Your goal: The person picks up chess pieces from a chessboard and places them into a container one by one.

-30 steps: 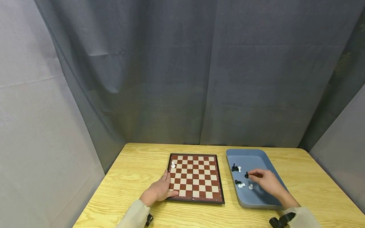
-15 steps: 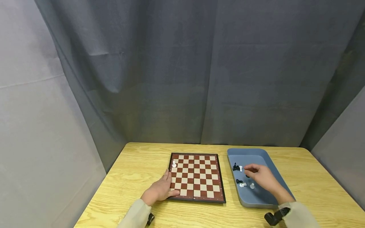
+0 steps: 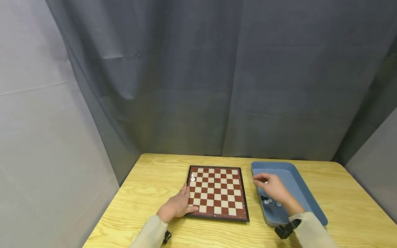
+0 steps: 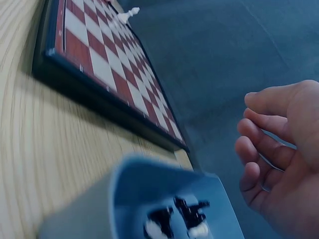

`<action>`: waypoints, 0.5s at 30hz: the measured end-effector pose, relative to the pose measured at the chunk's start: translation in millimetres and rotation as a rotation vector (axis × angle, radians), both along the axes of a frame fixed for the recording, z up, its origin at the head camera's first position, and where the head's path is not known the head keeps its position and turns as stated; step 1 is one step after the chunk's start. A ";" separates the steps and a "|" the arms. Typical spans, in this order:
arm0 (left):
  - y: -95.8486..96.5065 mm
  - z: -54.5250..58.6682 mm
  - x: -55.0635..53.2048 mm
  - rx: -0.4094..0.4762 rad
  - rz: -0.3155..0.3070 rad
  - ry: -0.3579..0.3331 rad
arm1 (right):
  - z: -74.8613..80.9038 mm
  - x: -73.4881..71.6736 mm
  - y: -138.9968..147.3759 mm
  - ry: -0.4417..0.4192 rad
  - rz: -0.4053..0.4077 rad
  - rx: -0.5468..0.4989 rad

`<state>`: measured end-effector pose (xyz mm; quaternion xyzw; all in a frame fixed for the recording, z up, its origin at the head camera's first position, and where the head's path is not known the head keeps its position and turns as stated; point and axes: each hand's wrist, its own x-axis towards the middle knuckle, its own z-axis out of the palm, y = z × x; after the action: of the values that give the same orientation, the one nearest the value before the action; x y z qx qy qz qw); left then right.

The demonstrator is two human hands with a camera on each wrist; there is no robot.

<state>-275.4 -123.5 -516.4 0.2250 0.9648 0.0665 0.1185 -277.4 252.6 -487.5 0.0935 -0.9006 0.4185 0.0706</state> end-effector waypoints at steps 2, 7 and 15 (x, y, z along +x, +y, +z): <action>0.6 -0.1 0.3 -0.007 0.003 0.007 | 0.9 -1.8 -7.2 -0.002 0.018 -0.021; 3.4 -0.3 1.8 -0.010 0.008 0.012 | 0.1 -7.9 -24.3 -0.014 0.043 -0.051; 8.0 3.1 5.4 -0.010 0.013 0.009 | -5.7 -19.0 -45.9 -0.061 0.069 -0.054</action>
<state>-269.9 -115.5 -513.3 0.2182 0.9672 0.0615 0.1147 -296.4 206.7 -493.2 0.1096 -0.8870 0.4476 0.0310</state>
